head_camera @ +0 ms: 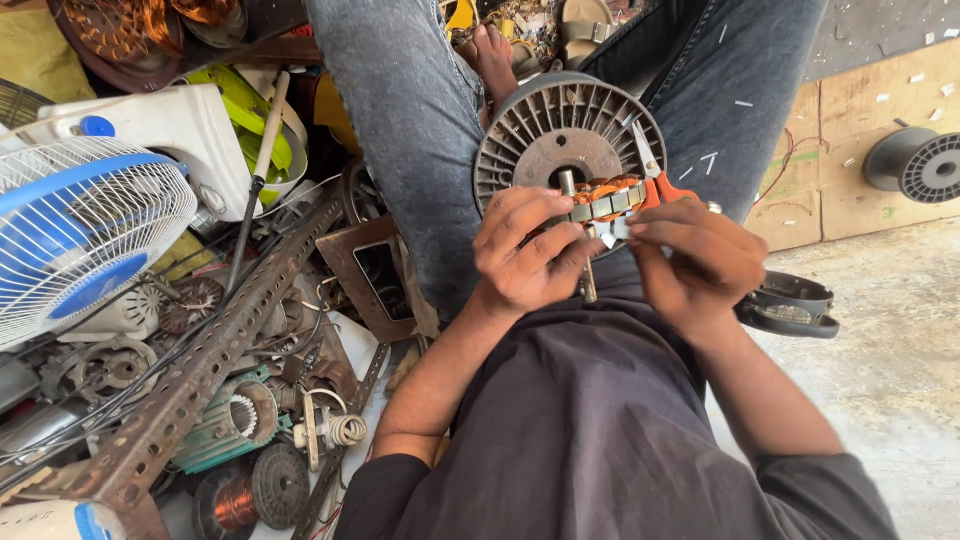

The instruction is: The person is repairing an electric motor by hand. They use scissors to cut small pieces of white insulating material and insert them into the slots of the motor's stator between the copper windings.

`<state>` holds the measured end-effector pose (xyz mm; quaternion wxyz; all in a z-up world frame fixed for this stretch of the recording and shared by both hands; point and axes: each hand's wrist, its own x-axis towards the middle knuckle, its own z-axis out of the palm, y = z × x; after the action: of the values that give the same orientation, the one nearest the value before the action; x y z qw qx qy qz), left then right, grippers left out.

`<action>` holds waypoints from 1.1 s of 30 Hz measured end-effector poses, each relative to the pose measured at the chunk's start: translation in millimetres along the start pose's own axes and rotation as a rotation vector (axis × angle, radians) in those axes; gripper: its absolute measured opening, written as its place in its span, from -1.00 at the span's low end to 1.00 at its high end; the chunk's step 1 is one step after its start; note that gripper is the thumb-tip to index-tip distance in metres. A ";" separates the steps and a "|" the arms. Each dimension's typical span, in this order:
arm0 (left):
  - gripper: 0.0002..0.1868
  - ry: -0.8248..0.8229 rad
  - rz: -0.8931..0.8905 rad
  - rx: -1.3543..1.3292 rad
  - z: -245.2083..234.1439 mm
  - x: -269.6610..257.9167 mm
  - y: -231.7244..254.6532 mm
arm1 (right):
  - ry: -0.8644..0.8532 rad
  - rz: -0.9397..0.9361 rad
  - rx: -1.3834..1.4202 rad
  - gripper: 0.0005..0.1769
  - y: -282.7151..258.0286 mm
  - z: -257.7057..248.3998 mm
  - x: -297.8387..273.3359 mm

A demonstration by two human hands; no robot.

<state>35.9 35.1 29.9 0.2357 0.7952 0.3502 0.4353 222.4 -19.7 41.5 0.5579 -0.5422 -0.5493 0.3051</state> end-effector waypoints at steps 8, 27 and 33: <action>-0.56 -0.164 -0.349 -0.037 -6.2 36.7 22.0 | -0.008 0.294 -0.252 -0.86 30.2 -23.8 -8.5; -0.69 -0.106 -0.185 -0.120 -12.7 26.8 12.1 | -0.268 0.160 -0.542 -0.70 18.3 -23.3 26.9; -0.69 -0.070 -0.168 -0.132 -11.7 20.1 12.7 | -0.158 0.261 -0.415 -0.60 31.8 -28.5 25.9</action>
<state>37.9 43.1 55.1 0.3352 0.7606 0.3779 0.4079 262.9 4.0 24.4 0.3458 -0.6859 -0.5675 0.2965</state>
